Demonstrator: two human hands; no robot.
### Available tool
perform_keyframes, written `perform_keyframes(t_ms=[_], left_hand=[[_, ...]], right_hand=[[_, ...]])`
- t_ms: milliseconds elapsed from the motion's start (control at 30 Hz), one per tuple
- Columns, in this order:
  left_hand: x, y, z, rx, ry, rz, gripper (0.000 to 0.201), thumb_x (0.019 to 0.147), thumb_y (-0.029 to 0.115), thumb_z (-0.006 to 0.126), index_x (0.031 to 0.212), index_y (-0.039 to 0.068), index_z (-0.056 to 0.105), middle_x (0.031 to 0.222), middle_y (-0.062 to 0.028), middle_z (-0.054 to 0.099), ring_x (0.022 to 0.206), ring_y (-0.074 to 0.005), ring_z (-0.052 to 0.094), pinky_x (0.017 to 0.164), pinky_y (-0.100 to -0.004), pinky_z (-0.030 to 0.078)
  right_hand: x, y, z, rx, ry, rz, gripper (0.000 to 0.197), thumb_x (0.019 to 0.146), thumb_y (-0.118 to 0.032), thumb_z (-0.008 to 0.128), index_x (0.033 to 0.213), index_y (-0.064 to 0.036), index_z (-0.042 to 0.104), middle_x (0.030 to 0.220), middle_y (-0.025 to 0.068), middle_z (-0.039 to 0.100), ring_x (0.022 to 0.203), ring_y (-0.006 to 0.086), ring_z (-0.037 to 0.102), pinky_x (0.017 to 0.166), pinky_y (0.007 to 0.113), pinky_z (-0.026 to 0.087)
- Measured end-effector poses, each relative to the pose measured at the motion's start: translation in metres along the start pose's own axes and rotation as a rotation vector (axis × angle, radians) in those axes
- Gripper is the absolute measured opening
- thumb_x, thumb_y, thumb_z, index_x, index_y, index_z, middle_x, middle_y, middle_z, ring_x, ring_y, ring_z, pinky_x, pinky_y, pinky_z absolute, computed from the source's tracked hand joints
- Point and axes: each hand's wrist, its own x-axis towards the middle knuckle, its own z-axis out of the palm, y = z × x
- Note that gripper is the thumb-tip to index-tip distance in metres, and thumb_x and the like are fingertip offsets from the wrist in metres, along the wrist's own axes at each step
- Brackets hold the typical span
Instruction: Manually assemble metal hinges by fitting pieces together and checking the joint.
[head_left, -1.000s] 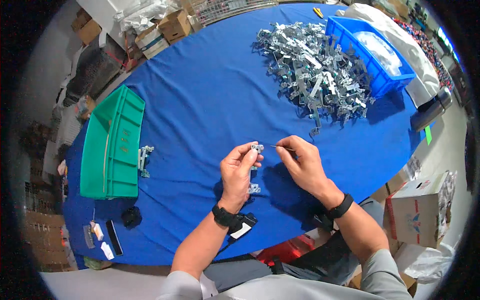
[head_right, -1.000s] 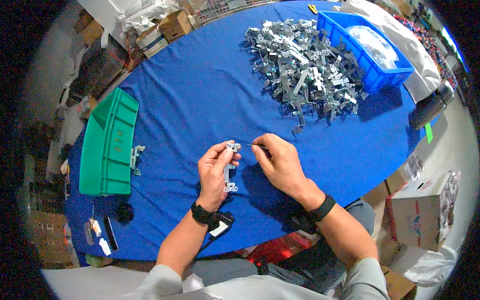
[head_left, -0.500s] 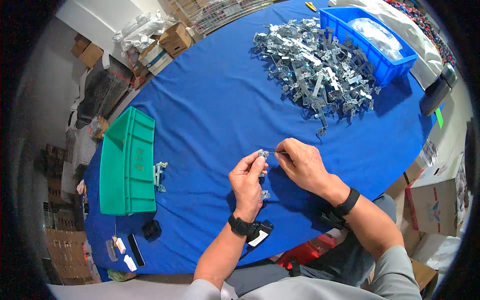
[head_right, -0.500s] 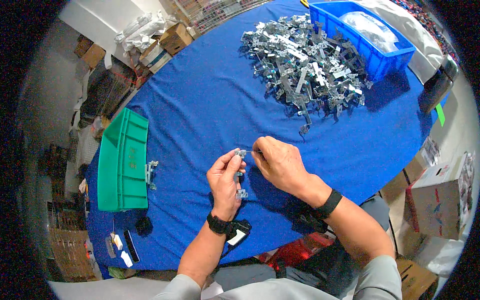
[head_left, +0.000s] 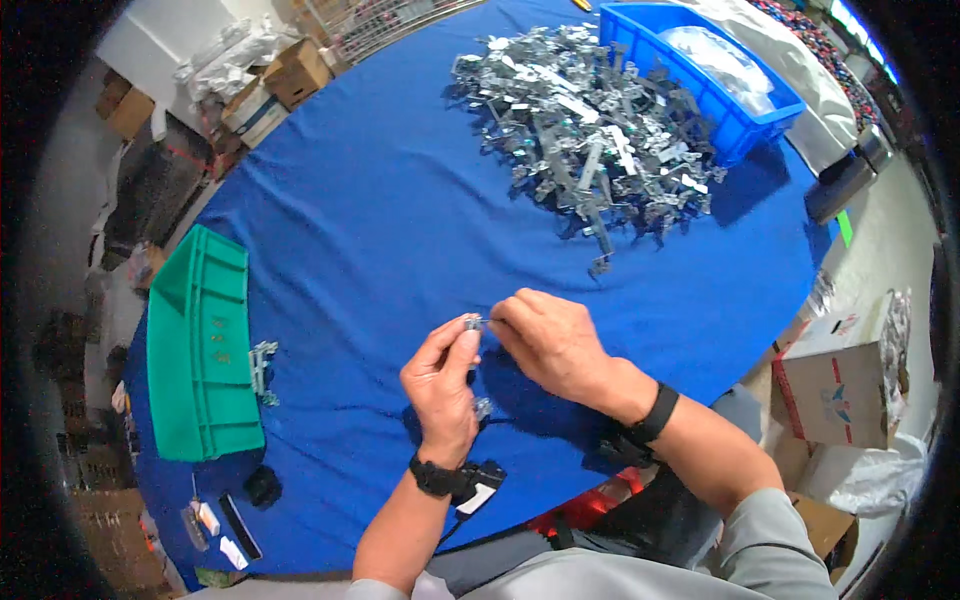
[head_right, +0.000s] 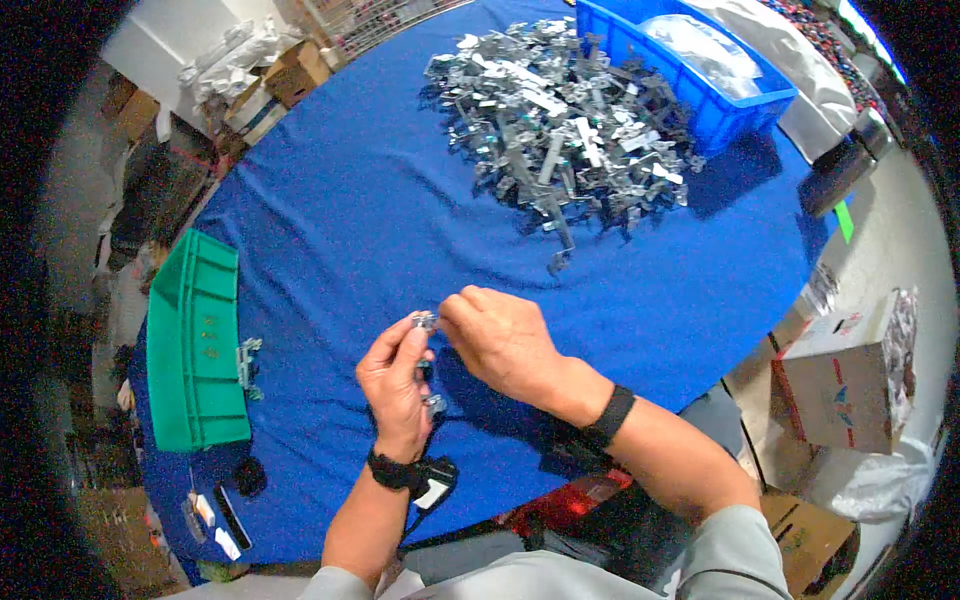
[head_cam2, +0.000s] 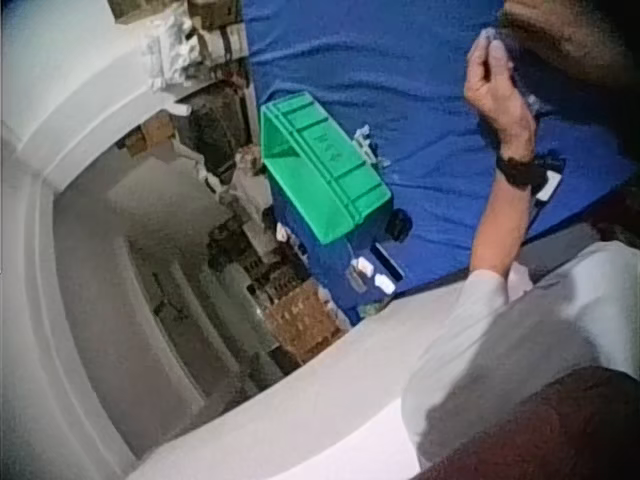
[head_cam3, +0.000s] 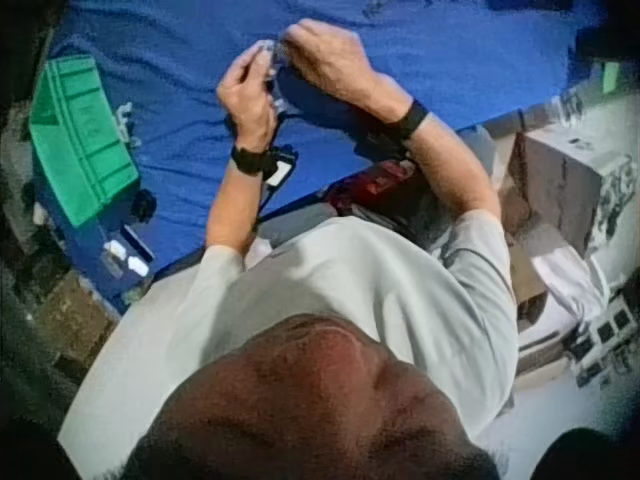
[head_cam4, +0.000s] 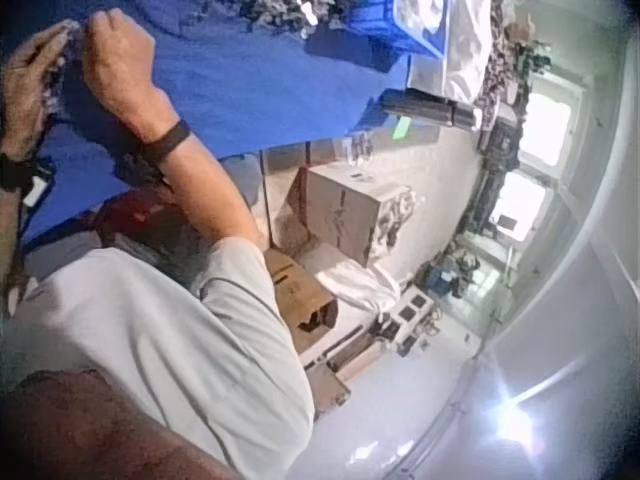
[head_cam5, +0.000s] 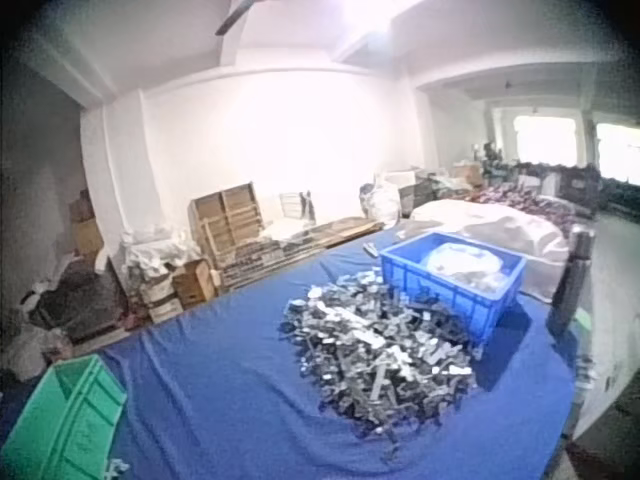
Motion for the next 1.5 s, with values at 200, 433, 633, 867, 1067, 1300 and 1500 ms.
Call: perform_keyframes(t_ms=[200,433,633,867,1067,1300,1500], left_hand=[[-0.001,-0.004,0.005,0.101,0.007,0.004,0.020,0.090,0.008,0.066,0.109,0.003,0.070,0.094,-0.0033,0.071,0.066,-0.0040,0.059,0.047,-0.0159,0.040],[0.002,-0.006,-0.003,0.018,0.035,-0.009,0.020,0.090,0.001,0.063,0.109,-0.003,0.068,0.100,-0.0081,0.070,0.077,-0.0069,0.061,0.064,-0.0194,0.049],[0.000,-0.006,-0.001,0.042,0.012,-0.022,0.022,0.090,0.002,0.062,0.111,-0.002,0.067,0.103,-0.0077,0.070,0.082,-0.0089,0.064,0.066,-0.0203,0.050],[0.001,-0.005,-0.002,0.074,-0.007,-0.006,0.021,0.091,0.003,0.062,0.111,-0.002,0.067,0.103,-0.0077,0.070,0.083,-0.0094,0.064,0.065,-0.0204,0.050],[0.001,-0.003,-0.003,0.080,0.000,0.009,0.020,0.091,0.003,0.063,0.110,-0.002,0.067,0.102,-0.0081,0.070,0.083,-0.0094,0.064,0.065,-0.0206,0.050],[-0.005,-0.001,0.004,0.108,0.019,0.004,0.018,0.090,0.002,0.064,0.107,-0.003,0.068,0.103,-0.0095,0.070,0.084,-0.0102,0.064,0.064,-0.0208,0.050],[-0.002,-0.001,0.002,0.138,0.028,-0.003,0.019,0.089,0.001,0.064,0.107,-0.003,0.069,0.104,-0.0096,0.070,0.086,-0.0112,0.065,0.066,-0.0215,0.051]], right_hand=[[-0.007,0.007,-0.001,-0.079,-0.038,0.079,0.017,0.087,-0.017,0.063,0.084,-0.0065,0.051,0.074,0.0127,0.053,0.068,0.0342,0.057,0.056,0.046,0.045],[-0.004,0.000,0.007,0.048,-0.029,0.117,0.015,0.086,-0.011,0.062,0.091,-0.0043,0.050,0.077,0.0148,0.056,0.072,0.0369,0.059,0.060,0.047,0.046],[-0.005,0.001,0.002,0.065,-0.025,0.082,0.014,0.085,-0.009,0.059,0.086,-0.0028,0.046,0.075,0.0154,0.054,0.071,0.0375,0.058,0.058,0.047,0.046],[-0.005,0.003,0.009,0.025,-0.050,0.095,0.014,0.087,-0.011,0.059,0.086,-0.0032,0.047,0.075,0.0149,0.056,0.070,0.0366,0.060,0.057,0.046,0.046],[-0.002,-0.004,0.003,0.025,-0.056,0.118,0.015,0.089,-0.013,0.059,0.085,-0.0035,0.048,0.072,0.0137,0.055,0.066,0.0361,0.060,0.054,0.046,0.044],[-0.009,0.000,0.002,-0.054,-0.113,0.141,0.019,0.091,-0.017,0.058,0.083,-0.0033,0.049,0.071,0.0140,0.057,0.064,0.0367,0.060,0.052,0.048,0.044],[-0.006,0.003,0.003,-0.076,-0.142,0.151,0.016,0.088,-0.015,0.059,0.083,-0.0036,0.049,0.073,0.0152,0.058,0.065,0.0379,0.060,0.052,0.048,0.046]])
